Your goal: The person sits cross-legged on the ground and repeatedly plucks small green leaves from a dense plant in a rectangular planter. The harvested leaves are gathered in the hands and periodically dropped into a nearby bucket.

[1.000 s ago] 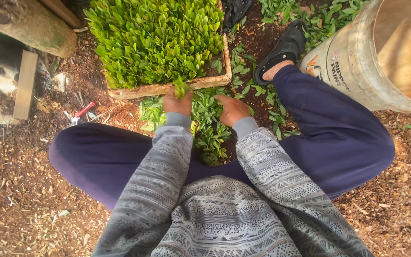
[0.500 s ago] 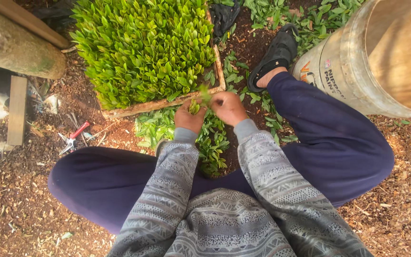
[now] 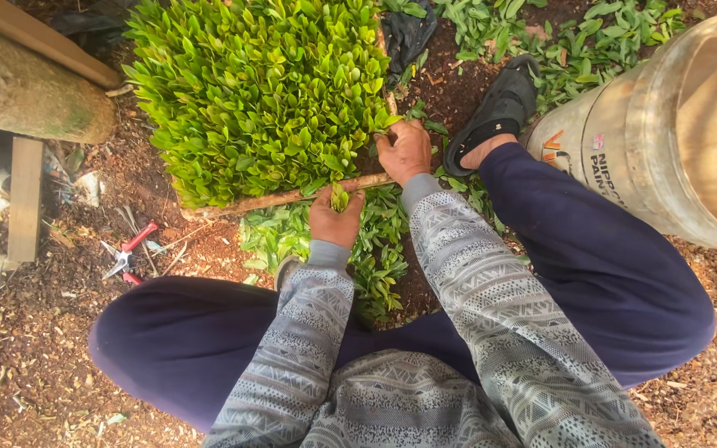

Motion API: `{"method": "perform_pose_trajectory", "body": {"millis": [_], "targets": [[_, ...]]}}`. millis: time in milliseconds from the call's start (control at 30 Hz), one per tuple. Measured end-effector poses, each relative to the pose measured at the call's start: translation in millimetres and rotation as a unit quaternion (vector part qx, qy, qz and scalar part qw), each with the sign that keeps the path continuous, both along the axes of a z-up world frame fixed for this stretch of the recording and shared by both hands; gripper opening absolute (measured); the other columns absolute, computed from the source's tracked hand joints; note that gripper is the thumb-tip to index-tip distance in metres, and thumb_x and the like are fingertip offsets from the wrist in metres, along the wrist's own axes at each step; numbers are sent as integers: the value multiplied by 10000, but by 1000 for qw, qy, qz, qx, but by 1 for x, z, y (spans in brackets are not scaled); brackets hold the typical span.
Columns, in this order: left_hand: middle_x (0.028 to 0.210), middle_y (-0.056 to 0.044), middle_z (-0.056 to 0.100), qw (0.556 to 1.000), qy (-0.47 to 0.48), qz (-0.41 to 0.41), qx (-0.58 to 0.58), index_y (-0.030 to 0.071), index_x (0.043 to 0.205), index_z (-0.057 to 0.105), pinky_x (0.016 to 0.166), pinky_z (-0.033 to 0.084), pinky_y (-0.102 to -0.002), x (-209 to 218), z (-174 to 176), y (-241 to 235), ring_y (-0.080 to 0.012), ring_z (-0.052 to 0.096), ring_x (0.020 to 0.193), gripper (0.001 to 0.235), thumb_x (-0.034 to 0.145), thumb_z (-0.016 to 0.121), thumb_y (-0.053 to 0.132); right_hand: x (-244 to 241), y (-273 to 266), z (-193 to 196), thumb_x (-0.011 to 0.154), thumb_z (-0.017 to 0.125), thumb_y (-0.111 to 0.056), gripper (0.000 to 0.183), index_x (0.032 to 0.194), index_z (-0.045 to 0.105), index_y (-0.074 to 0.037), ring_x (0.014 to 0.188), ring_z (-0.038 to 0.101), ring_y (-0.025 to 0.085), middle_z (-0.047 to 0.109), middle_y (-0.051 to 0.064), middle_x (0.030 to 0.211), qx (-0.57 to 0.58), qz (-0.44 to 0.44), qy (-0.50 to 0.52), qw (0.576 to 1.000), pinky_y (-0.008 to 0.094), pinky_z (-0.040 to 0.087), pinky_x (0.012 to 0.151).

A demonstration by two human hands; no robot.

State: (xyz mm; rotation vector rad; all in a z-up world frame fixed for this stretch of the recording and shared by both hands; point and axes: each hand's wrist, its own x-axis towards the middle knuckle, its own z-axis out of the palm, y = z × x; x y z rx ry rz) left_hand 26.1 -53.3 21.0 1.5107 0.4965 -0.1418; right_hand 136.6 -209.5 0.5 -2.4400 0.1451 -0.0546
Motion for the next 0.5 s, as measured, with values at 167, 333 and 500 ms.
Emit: {"method": "perform_pose_trajectory", "body": {"millis": [167,333,500], "targets": [[784,34,668,1000,-4,3,-7,48,1004,728,571,453,-214,1,2,-3,-36,532,646,148,878,789,97,-2,2,-4,796,793,-201,167,890,760,-67,946,606,368,648,163,928,-18,2,-11,1000,468,489,853],[776,30,656,1000,12,3,-5,45,1001,727,563,445,-216,2,5,-5,-35,518,638,142,882,788,96,-5,3,-5,822,762,-113,193,1014,767,-97,1029,581,333,656,107,992,1,58,-73,996,441,473,929],[792,26,656,999,1,6,-33,43,1004,714,566,445,-216,2,9,-5,-34,519,648,131,893,778,73,-10,11,-6,736,761,-53,234,967,766,-93,1088,560,320,595,105,1110,-26,58,-112,992,424,457,954]]}}
